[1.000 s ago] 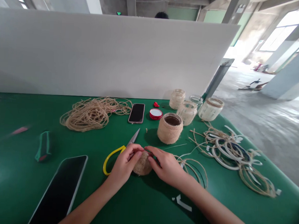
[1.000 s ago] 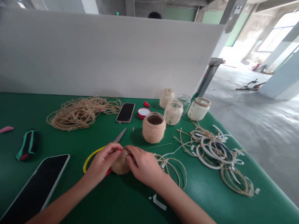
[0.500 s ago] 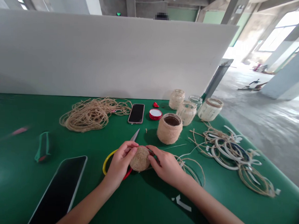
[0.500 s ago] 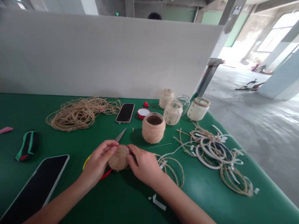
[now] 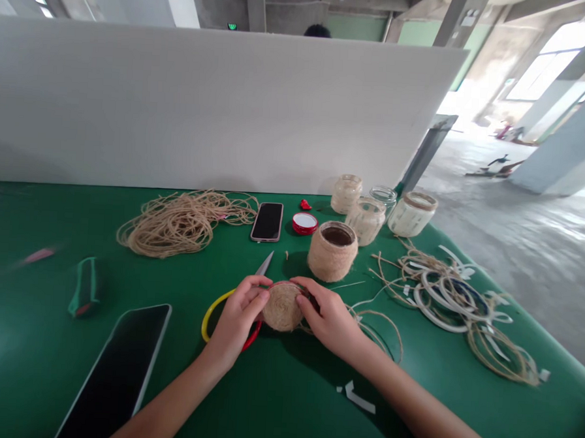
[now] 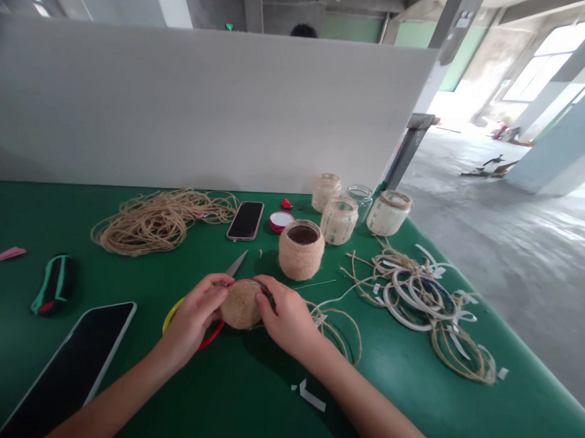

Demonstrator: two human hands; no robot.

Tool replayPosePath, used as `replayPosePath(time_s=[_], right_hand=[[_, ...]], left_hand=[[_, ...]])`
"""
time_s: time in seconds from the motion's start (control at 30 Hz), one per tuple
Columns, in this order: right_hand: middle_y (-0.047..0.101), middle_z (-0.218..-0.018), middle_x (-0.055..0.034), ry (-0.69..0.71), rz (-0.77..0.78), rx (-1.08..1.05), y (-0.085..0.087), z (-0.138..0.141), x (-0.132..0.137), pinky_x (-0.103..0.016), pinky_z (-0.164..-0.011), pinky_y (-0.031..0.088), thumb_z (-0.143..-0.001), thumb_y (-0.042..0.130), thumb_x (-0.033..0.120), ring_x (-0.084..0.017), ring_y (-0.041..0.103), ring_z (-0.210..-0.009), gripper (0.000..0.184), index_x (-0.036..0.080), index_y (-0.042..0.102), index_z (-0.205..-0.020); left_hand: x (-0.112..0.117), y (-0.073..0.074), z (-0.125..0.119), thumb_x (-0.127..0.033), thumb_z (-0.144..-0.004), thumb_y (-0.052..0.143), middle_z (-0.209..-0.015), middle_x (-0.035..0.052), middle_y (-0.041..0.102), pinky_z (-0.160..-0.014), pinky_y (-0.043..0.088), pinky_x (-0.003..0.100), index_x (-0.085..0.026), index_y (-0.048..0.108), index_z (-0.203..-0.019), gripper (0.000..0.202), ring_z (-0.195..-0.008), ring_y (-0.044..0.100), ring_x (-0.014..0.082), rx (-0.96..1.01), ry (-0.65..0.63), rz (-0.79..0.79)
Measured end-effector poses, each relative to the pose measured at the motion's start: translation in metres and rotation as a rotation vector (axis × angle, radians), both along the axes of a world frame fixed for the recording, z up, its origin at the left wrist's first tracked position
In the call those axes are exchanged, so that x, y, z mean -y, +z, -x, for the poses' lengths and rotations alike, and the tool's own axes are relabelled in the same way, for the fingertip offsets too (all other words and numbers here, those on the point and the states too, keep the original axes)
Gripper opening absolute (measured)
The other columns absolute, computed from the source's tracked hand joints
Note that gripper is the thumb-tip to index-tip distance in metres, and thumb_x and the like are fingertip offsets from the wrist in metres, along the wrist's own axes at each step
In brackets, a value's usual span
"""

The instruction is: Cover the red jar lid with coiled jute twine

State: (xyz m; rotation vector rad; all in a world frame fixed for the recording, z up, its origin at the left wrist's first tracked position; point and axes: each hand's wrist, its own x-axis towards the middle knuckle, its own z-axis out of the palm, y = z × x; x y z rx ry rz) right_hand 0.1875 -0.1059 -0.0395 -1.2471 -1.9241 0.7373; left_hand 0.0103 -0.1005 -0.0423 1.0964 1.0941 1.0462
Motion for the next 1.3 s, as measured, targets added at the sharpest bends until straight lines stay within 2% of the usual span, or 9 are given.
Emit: replayPosePath(time_s=[0.2,0.3,0.4,0.57,0.73,0.97,1.3], right_hand=[[0.061,-0.107,-0.0042,0.024,-0.010,0.008,-0.0011,0.0005,0.0008,-0.027,-0.081,0.045,-0.085,0.043,0.017,-0.016,0.057,-0.095,0.029,0.021,0.052,-0.112],[0.062,-0.102,-0.0036,0.053,0.007,0.019,-0.0004,0.0014,0.0027,-0.027,-0.076,0.045,-0.085,0.043,0.017,-0.016,0.058,-0.090,0.029,0.022,0.051,-0.113],[0.063,-0.095,-0.0032,0.065,0.034,0.031,0.0019,0.0020,0.0042,-0.026,-0.071,0.046,-0.085,0.044,0.018,-0.015,0.059,-0.083,0.030,0.022,0.049,-0.115],[0.063,-0.094,-0.0032,0.055,0.037,0.037,0.0047,0.0016,0.0045,-0.026,-0.071,0.046,-0.086,0.043,0.020,-0.016,0.060,-0.083,0.029,0.022,0.049,-0.114],[0.061,-0.107,-0.0048,0.044,-0.034,0.051,0.0014,0.0002,0.0025,-0.029,-0.079,0.046,-0.087,0.042,0.020,-0.017,0.058,-0.094,0.028,0.021,0.050,-0.114],[0.059,-0.112,-0.0059,0.017,-0.096,0.108,-0.0031,-0.0011,0.0006,-0.031,-0.085,0.046,-0.087,0.041,0.020,-0.017,0.057,-0.098,0.030,0.019,0.049,-0.116],[0.060,-0.111,-0.0074,-0.004,-0.077,0.103,-0.0005,-0.0017,-0.0010,-0.032,-0.082,0.047,-0.087,0.040,0.021,-0.019,0.058,-0.097,0.031,0.019,0.049,-0.116]], left_hand=[[0.0011,-0.0011,-0.0010,-0.035,-0.081,0.051,-0.067,-0.0023,0.057,-0.057,0.041,0.021,-0.021,0.048,-0.097,0.022,-0.064,0.056,0.0131,-0.120,-0.133,-0.027],[0.0008,-0.0028,-0.0004,-0.034,-0.080,0.052,-0.072,0.0001,0.059,-0.061,0.042,0.023,-0.019,0.050,-0.095,0.021,-0.069,0.057,0.0150,-0.163,-0.208,-0.066],[0.0007,-0.0040,-0.0002,-0.033,-0.079,0.053,-0.079,0.0024,0.060,-0.064,0.042,0.024,-0.018,0.053,-0.093,0.021,-0.074,0.057,0.0165,-0.224,-0.225,-0.107],[0.0010,-0.0040,-0.0015,-0.035,-0.080,0.051,-0.083,0.0039,0.062,-0.068,0.043,0.026,-0.019,0.054,-0.090,0.019,-0.079,0.059,0.0187,-0.202,-0.194,-0.118],[0.0011,-0.0051,-0.0021,-0.037,-0.078,0.054,-0.075,0.0007,0.062,-0.064,0.044,0.026,-0.020,0.052,-0.089,0.020,-0.070,0.059,0.0172,-0.114,-0.103,-0.074],[0.0011,-0.0028,-0.0025,-0.036,-0.078,0.055,-0.072,-0.0001,0.060,-0.062,0.045,0.024,-0.020,0.049,-0.089,0.020,-0.066,0.059,0.0144,-0.018,-0.075,0.009],[0.0010,0.0001,-0.0018,-0.034,-0.079,0.056,-0.079,-0.0001,0.062,-0.063,0.045,0.022,-0.021,0.048,-0.087,0.017,-0.072,0.060,0.0138,0.155,-0.026,0.068]])
